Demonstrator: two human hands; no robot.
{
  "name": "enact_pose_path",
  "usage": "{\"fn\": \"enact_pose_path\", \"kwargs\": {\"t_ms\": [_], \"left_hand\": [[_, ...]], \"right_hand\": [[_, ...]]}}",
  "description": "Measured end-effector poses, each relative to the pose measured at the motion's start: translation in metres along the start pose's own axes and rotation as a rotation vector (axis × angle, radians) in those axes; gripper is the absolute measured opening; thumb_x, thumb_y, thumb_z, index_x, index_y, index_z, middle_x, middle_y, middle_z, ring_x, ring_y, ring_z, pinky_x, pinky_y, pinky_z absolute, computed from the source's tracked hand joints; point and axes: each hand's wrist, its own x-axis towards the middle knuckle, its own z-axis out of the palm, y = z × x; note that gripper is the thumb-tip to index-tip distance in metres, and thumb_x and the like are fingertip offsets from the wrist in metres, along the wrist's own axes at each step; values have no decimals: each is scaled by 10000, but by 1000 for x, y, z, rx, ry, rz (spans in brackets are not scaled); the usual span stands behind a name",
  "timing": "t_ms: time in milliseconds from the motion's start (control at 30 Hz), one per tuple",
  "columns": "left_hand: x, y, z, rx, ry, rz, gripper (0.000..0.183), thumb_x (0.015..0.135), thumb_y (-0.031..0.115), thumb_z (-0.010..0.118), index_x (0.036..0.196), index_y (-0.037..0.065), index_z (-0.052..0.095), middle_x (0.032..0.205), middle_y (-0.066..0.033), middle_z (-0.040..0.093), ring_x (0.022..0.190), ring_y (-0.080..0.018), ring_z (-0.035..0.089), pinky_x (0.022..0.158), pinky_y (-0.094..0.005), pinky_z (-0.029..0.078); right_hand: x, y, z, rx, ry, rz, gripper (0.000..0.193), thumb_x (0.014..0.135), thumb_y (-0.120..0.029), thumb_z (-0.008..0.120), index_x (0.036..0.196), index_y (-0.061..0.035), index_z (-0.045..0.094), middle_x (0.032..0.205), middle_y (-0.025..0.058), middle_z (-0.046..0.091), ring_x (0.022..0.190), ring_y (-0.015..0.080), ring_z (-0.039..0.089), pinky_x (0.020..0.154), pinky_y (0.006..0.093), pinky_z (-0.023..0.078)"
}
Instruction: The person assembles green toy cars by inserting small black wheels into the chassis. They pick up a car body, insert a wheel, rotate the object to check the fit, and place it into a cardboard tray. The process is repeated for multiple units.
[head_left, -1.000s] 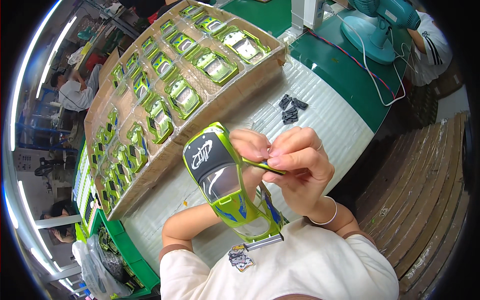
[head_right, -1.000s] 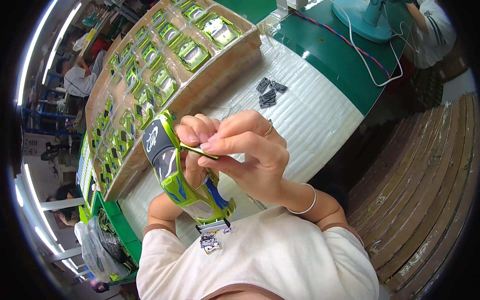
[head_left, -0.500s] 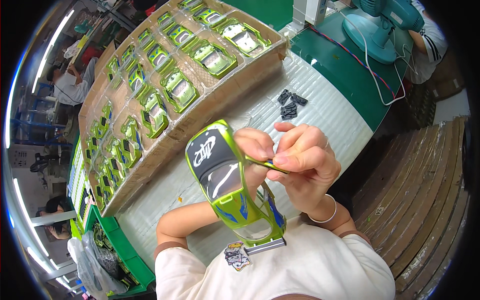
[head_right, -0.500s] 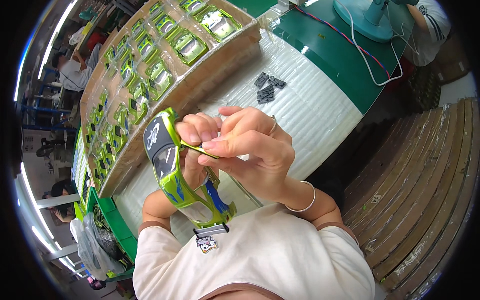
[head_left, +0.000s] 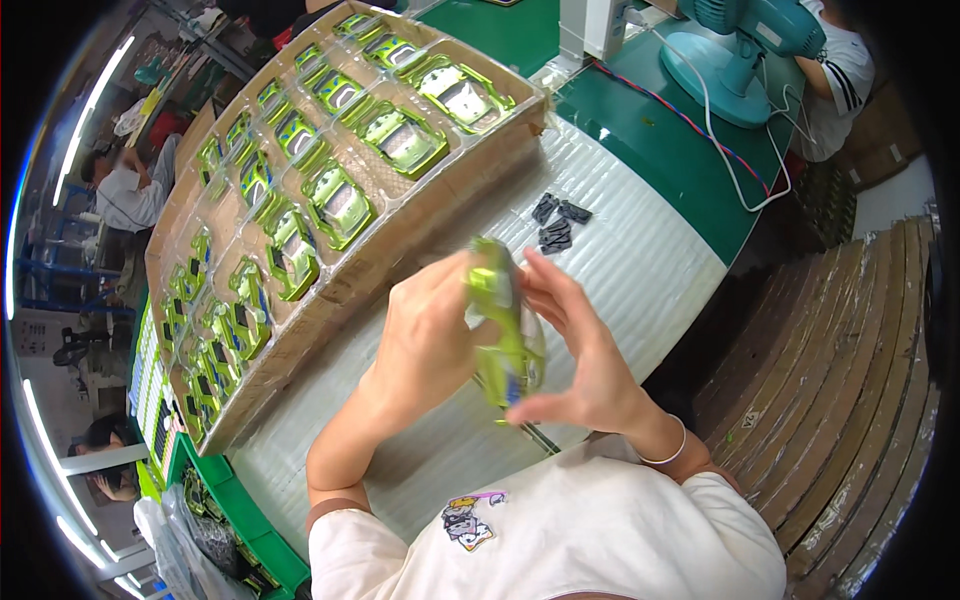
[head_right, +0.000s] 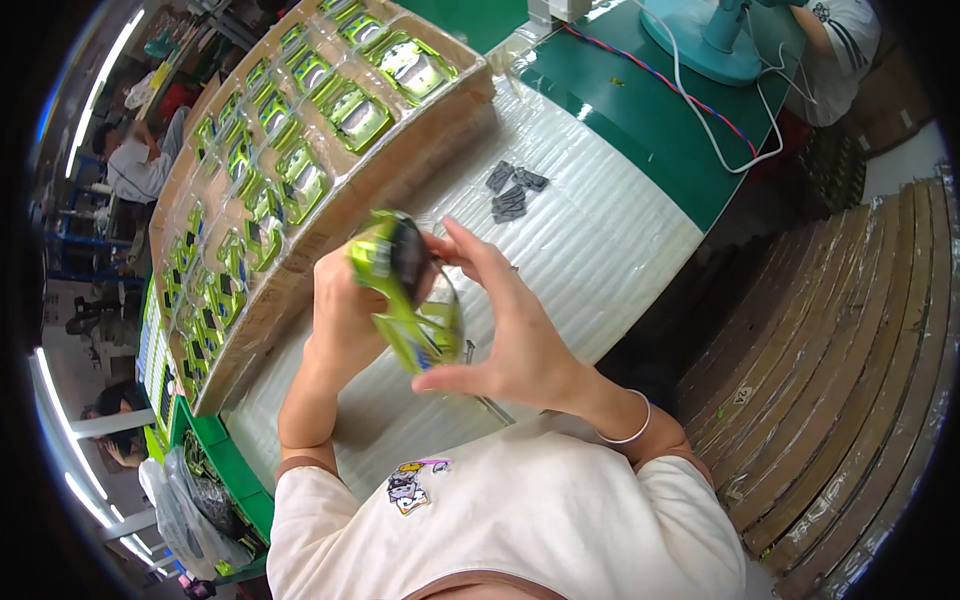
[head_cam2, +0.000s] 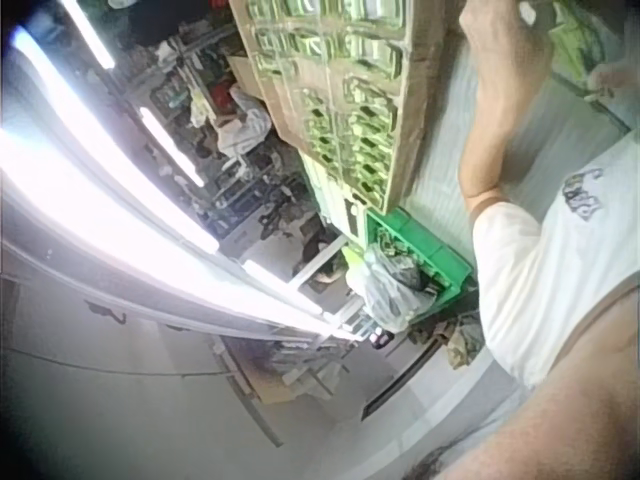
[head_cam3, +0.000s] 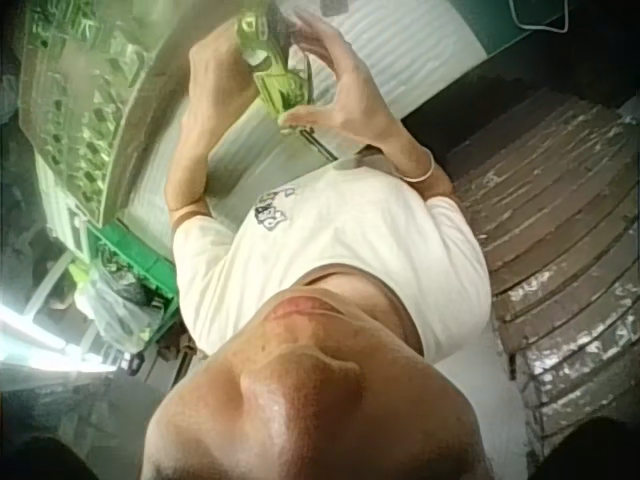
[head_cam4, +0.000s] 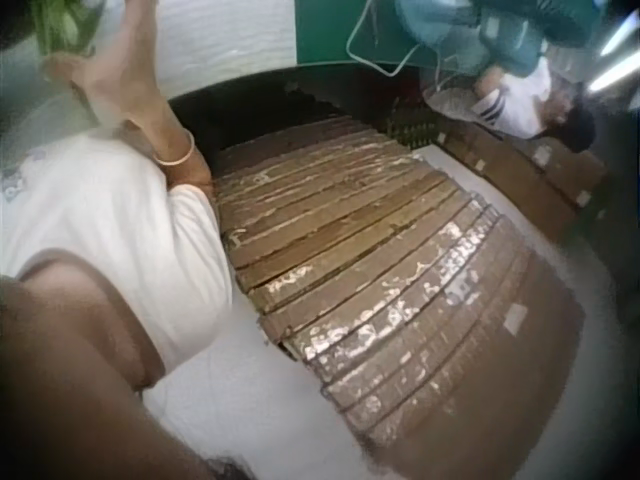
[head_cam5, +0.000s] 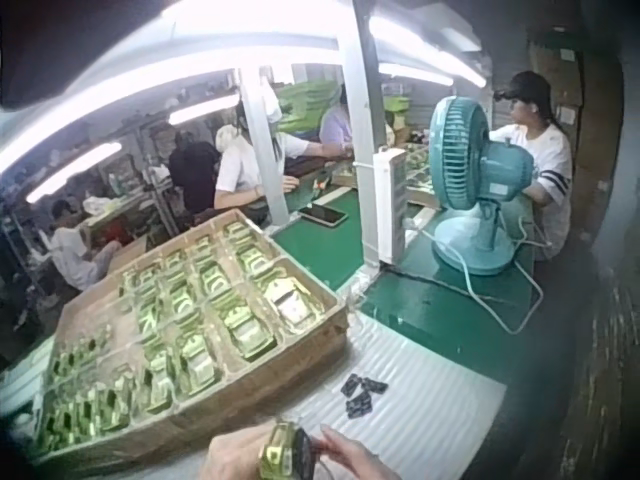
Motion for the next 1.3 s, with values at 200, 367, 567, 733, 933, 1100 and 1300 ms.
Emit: {"fn": "enact_pose_path", "kwargs": {"t_ms": [200,367,567,733,933,1100,1300], "left_hand": [[18,15,0,-115,-304,-280,447,650,84,695,1026,16,463,836,-130,613,771,-228,633,662,-315,505],[35,-13,17,-360,-265,-279,385,720,136,687,1028,1,499,904,-134,587,785,-202,619,664,-308,496],[64,-62,75,182,7,-86,145,712,68,656,834,-2,622,794,-129,588,668,-224,590,618,-310,481],[56,-56,66,169,29,-88,136,702,28,654,834,0,639,838,-121,620,687,-195,619,627,-279,488],[20,6,14,-648,155,-174,201,733,-138,591,912,-59,545,933,-86,571,869,-136,566,760,-245,484],[-7,24,-6,-563,280,-48,226,712,-164,595,910,-58,568,880,-128,608,819,-178,594,741,-275,491],[-8,29,-6,-171,-35,99,199,657,-68,658,834,16,626,758,-88,624,677,-221,595,617,-301,461]], "right_hand": [[-15,6,-22,220,-90,271,858,606,-172,795,1288,41,319,1233,135,421,1177,218,396,1008,342,297],[-26,13,-46,363,61,337,760,623,-127,762,1248,42,363,1187,103,459,1137,189,422,973,320,333],[-30,23,-58,466,410,258,609,623,-18,726,1159,-4,437,1125,62,481,1037,140,470,903,283,391],[-19,26,-60,389,266,-74,699,613,68,717,1181,-108,350,1241,191,434,1163,243,431,949,366,405],[4,21,-63,179,68,-469,631,633,2,750,1117,-98,359,1212,232,449,1098,288,495,893,369,449],[14,11,-52,4,50,-512,480,687,-113,730,1060,-65,432,1077,212,555,1017,298,557,847,348,467],[29,11,-32,-94,-50,-669,394,737,-61,662,1065,-48,446,1084,221,550,1005,320,566,841,370,478]]}}
